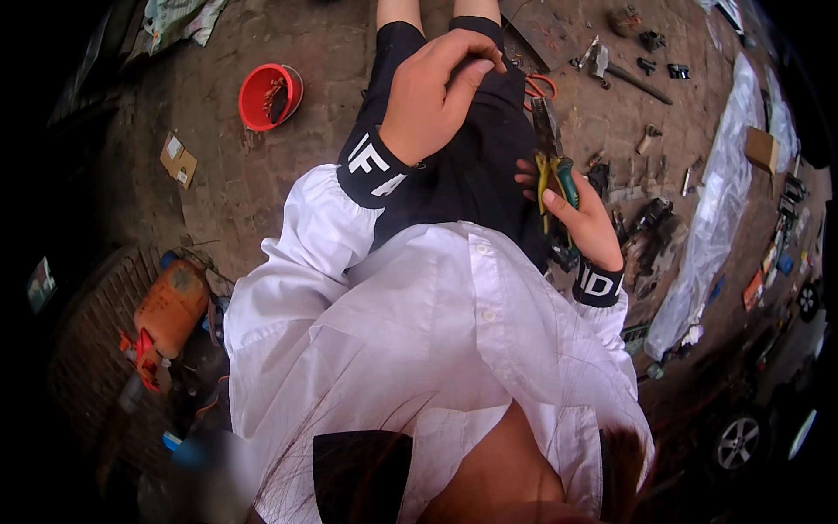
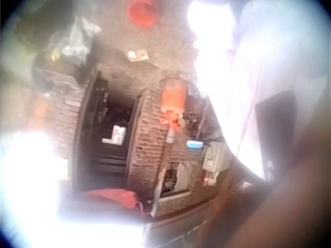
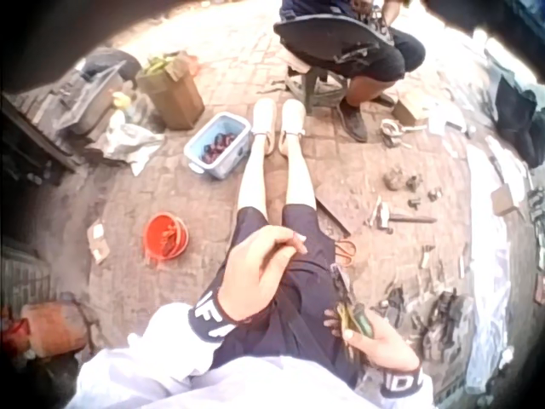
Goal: The person sits on the floor and uses pliers to strip and twist wires connected to a small electronic component. They repeatedly adjust the wire ends and inspect the component throughout the clip.
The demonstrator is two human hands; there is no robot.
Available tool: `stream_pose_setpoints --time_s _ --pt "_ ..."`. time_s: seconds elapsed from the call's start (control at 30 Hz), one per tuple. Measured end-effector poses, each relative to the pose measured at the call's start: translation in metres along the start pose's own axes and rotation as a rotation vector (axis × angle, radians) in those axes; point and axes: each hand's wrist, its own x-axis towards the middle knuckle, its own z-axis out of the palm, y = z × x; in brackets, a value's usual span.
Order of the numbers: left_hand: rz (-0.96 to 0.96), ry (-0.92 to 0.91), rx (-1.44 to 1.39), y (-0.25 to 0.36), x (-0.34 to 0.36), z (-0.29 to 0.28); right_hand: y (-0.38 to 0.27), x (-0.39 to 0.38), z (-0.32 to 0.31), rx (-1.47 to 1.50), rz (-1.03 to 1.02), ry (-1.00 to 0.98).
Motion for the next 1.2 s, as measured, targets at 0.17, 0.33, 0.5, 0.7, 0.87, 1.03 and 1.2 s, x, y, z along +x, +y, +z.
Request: stream_pose_setpoints --time_s 0.17,0.33,0.5,0.7,0.87,1.03,1.2 --pt "-0.067 0.188 0.009 0.009 -0.002 0.005 -0.003 -0.003 0.007 0.026 -0.044 0.016" --pt "-0.349 0.073 -0.039 0.033 -0.007 0.020 -0.001 -0.002 0.022 0.070 -0.118 0.023" --pt "-0.481 -0.003 -0.172 0.031 -0.016 0.034 0.004 0.001 0.031 -0.069 -0.177 0.091" --pt "-0.458 -0.012 -0.031 0.031 -0.017 0.039 0.009 0.002 0.034 -0.241 -0.165 0.163" --pt "-0.423 -0.002 -0.009 0.031 -0.019 0.049 0.015 0.002 0.040 -0.144 -0.149 0.224" --pt "-0.460 -0.043 -0.014 0.035 -0.012 0.051 0.016 0.006 0.044 0.011 -0.142 0.254" --pt "-0.386 -0.059 -0.013 0.036 -0.013 0.056 0.003 0.010 0.049 0.335 -0.050 0.333"
